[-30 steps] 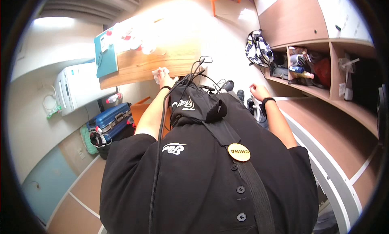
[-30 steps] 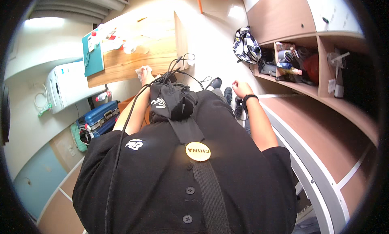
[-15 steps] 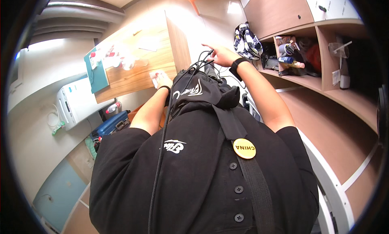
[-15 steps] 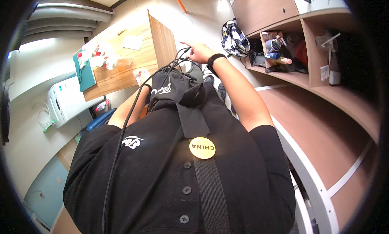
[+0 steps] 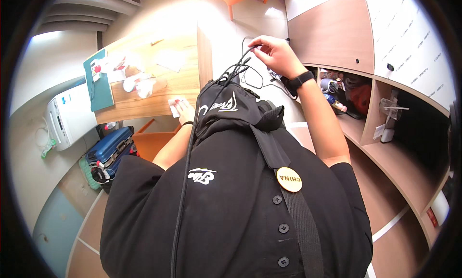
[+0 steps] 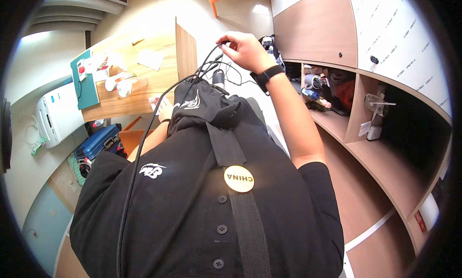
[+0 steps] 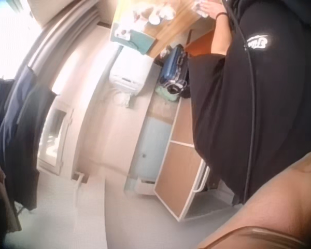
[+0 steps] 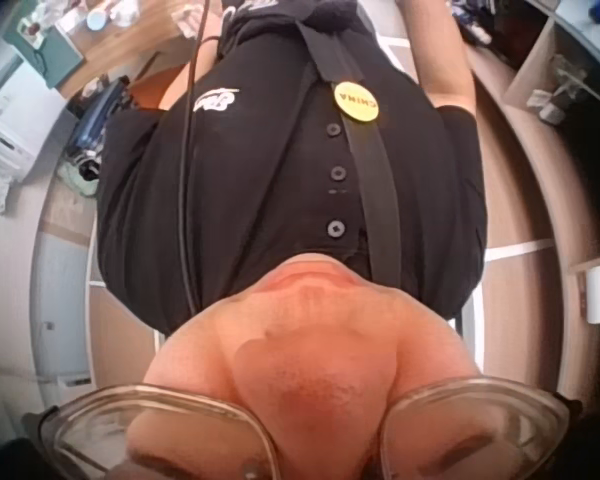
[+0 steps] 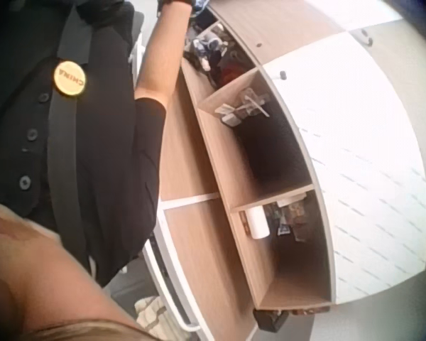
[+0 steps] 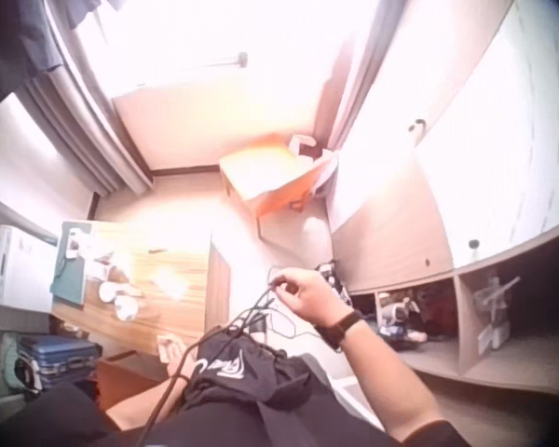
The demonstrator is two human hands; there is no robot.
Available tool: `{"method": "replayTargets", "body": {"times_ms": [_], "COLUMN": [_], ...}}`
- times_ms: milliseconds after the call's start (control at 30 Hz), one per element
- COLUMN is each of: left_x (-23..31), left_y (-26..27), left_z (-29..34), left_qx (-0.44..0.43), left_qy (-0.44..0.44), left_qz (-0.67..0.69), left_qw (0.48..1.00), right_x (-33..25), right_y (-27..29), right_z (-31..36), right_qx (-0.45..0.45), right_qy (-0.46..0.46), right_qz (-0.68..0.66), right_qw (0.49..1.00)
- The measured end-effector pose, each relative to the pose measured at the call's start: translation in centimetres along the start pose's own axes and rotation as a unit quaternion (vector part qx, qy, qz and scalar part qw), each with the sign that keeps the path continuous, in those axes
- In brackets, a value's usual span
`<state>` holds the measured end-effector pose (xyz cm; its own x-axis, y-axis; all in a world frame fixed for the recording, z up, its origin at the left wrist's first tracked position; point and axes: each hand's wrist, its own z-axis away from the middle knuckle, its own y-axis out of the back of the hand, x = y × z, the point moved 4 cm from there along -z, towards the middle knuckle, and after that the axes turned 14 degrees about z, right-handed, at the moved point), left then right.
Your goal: The person wipes a desk surface with a tissue and handles a lapel microphone with a cable.
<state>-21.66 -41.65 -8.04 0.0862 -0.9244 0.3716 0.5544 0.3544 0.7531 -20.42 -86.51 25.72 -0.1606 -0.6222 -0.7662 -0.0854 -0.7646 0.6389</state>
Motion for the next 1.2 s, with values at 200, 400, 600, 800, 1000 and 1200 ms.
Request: {"method": "replayTargets", "body": {"times_ms": [200,400,600,800,1000,1200], "left_x": [1.1,2.3,3.3,4.7,6.8,13.5], "left_y": [0.3,2.2,4.5,2.6,2.1,5.0], "left_z": [0.5,-0.8,-2.1,-1.0,-2.2,-0.7], "left_qx": [0.036,0.104,0.108,0.09,-0.029,0.081], "left_qy": [0.042,0.098,0.181,0.243,0.258,0.187], "left_qz": [0.056,0.101,0.153,0.185,0.236,0.263], "left_qw": [0.997,0.985,0.966,0.948,0.937,0.943], "right_x": [-0.1,8.2,27.5,41.8,41.3,39.8], "right_y": [2.0,0.7,0.6,6.0,6.5,7.4], "right_z": [1.4,3.4,5.7,11.9,11.3,6.6], "right_qx": [-0.157,-0.16,-0.104,-0.033,-0.083,-0.147], "right_qy": [0.013,0.0,-0.17,-0.485,-0.427,-0.397], "right_qz": [0.08,0.14,-0.052,-0.164,-0.185,-0.203], "right_qw": [0.984,0.977,0.978,0.858,0.881,0.883]}}
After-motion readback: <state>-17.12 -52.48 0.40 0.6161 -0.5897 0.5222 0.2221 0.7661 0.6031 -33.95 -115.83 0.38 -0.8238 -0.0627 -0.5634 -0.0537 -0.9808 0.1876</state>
